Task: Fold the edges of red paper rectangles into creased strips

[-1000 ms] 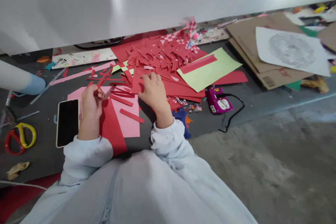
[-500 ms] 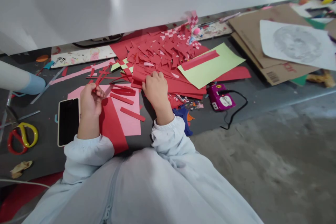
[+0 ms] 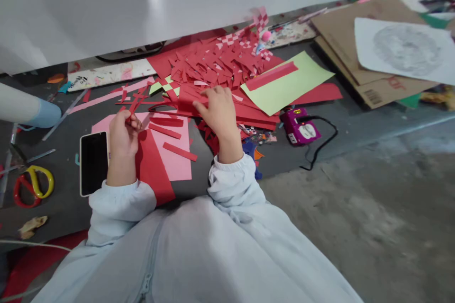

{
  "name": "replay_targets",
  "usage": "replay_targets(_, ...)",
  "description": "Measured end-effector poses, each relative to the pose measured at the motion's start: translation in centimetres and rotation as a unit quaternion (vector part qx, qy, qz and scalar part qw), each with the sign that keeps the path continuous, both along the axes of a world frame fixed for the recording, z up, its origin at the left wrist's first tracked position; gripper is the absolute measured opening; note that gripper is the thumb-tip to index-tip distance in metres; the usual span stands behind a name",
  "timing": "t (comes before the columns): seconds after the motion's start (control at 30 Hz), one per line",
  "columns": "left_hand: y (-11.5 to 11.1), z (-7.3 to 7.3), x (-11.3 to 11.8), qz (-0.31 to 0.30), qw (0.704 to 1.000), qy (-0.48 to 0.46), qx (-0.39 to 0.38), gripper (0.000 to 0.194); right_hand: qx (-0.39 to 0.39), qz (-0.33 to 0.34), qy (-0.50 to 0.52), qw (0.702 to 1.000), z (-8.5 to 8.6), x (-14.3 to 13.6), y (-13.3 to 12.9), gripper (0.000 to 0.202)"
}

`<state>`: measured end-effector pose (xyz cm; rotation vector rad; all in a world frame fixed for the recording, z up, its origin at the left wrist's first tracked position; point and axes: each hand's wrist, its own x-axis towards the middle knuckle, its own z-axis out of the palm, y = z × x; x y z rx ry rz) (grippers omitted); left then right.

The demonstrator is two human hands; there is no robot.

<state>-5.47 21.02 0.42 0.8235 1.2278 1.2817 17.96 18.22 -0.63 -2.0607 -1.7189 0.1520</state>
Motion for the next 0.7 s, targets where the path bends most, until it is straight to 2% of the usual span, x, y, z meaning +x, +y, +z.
replay_targets(0.1, -0.1, 0.1, 0.1, 0.000, 1.000, 0.002, 0.002, 0.021, -0.067, 0.052, -0.051, 0.995, -0.2, -0.8, -0.6, 0.047)
replay_targets(0.2, 0.0, 0.2, 0.1, 0.010, 1.000, -0.006, 0.006, 0.023, -0.075, 0.034, -0.078, 0.994, -0.3, -1.3, -0.6, 0.042)
replay_targets(0.33, 0.1, 0.1, 0.2, 0.019, 1.000, -0.017, 0.010, 0.022, -0.021, -0.036, -0.046, 0.998, -0.3, -0.7, 0.2, 0.025)
replay_targets(0.5, 0.1, -0.1, 0.2, 0.024, 1.000, -0.018, 0.009, 0.021, 0.063, -0.148, 0.015, 0.987, -0.5, 0.7, 0.9, 0.026)
replay_targets(0.7, 0.1, 0.0, 0.3, 0.024, 1.000, -0.014, 0.011, 0.021, 0.146, -0.186, 0.059, 0.970, -0.9, 2.2, 0.9, 0.023)
